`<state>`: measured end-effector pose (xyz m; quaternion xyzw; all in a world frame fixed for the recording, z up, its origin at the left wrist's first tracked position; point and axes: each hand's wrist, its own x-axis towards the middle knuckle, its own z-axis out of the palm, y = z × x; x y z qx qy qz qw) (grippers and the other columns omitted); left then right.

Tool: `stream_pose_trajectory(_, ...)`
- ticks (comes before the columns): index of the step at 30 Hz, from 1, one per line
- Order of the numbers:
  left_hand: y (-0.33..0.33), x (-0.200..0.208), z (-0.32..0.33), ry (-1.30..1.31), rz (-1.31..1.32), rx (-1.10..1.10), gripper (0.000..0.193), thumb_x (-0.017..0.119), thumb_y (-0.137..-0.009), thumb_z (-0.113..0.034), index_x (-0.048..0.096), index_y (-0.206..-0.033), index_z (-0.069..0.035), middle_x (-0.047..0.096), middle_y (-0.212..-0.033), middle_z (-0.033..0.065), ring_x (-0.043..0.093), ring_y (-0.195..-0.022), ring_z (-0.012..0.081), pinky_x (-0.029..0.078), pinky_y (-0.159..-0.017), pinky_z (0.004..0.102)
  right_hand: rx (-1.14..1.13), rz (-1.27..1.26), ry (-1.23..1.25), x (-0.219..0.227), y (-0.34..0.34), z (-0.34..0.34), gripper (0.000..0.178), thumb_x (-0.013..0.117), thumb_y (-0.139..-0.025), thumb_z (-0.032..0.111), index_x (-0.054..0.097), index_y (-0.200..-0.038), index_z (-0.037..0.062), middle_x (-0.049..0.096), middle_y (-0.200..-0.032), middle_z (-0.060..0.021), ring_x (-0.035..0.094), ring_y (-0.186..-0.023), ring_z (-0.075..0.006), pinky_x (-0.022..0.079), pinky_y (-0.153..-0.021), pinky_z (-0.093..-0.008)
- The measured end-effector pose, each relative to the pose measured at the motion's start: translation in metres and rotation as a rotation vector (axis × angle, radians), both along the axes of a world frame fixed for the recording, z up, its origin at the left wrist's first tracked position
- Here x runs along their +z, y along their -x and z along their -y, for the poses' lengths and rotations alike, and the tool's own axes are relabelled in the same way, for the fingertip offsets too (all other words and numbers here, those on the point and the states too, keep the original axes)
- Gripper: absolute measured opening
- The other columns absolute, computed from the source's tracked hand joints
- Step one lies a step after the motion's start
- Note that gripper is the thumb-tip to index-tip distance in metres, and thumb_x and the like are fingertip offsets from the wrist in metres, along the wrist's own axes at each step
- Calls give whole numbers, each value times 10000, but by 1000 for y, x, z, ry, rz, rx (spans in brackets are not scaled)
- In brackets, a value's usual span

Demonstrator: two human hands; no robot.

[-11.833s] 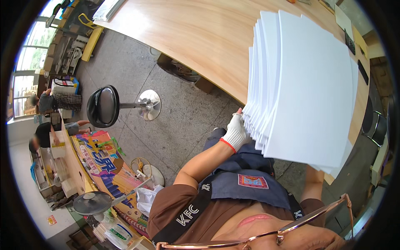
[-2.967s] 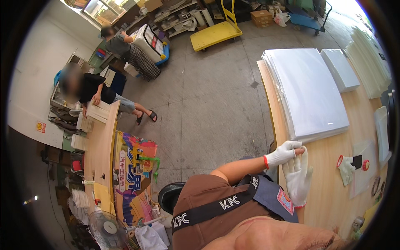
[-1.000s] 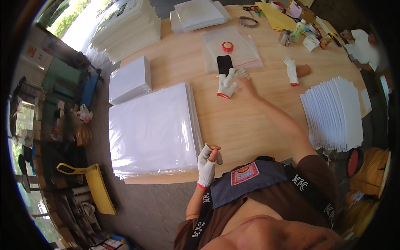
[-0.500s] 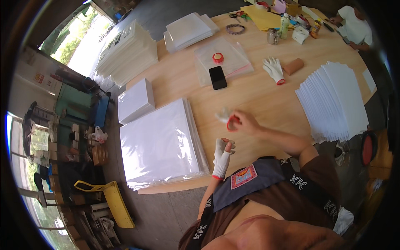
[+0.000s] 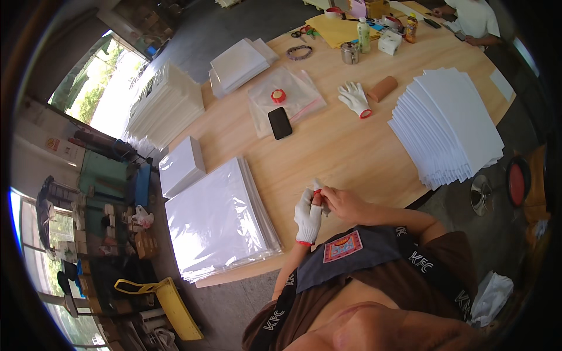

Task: The person stacks white paper sheets on a wooden table, aligning them by hand. They then place the stack into a clear plastic bag and seal it. The person also handles a roll of tape and a small orange tool during the process.

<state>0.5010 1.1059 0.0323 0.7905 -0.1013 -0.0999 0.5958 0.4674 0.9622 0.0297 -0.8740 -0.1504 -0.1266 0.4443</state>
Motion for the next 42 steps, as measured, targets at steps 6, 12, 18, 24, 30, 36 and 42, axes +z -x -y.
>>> stream_pose_trajectory(6,14,8,23,-296,574,-137,140,589,-889,-189,595,-834,-61,569,-651,166,590,-591,329,427,-535,401,302,-466,-276,-97,-34,34,172,451,-932,70,569,-1032,-4,659,-768,-162,662,-700,-301,529,-640,-400)
stream_pose_trajectory(12,33,11,18,-364,650,-262,117,639,-798,-132,557,-743,-70,562,-634,127,582,-592,329,442,-524,424,237,-819,-1526,-7,-27,25,351,499,-957,137,525,-1276,-6,622,-1188,-101,614,-1035,-208,497,-897,-355)
stream_pose_trajectory(18,36,28,17,-316,774,-341,130,646,-776,-127,542,-718,-76,563,-626,116,597,-585,301,452,-521,414,1005,-524,-690,-32,-59,-4,416,473,-997,245,488,-1331,-1,532,-1376,-143,541,-1207,-231,398,-1051,-352)
stream_pose_trajectory(24,43,21,30,-404,782,-473,113,652,-753,-123,548,-724,-89,570,-622,97,603,-577,283,467,-521,407,1061,-1177,-1724,-48,-71,-28,452,407,-1007,220,385,-1415,26,316,-1545,-135,364,-1368,-256,279,-1149,-378)
stream_pose_trajectory(30,32,15,51,-284,717,-609,114,661,-788,-165,572,-775,-95,593,-666,91,612,-615,286,467,-524,415,1321,-483,-1650,-23,-84,5,551,459,-991,391,354,-1480,161,190,-1599,4,126,-1472,-222,178,-1173,-441)
stream_pose_trajectory(36,2,-5,49,-429,626,-541,110,661,-801,-166,607,-878,-107,599,-679,115,604,-607,329,475,-533,436,506,-689,-819,-35,-104,-4,422,535,-941,363,543,-1281,113,490,-1355,-96,409,-1270,-198,399,-987,-371)
stream_pose_trajectory(42,-16,-92,-16,-478,412,-89,268,669,-733,-74,603,-992,-93,643,-1046,108,597,-985,336,482,-856,424,-187,-898,-736,-130,-253,19,221,539,-929,324,615,-961,119,648,-716,-102,462,-450,-117,331,-380,-279)
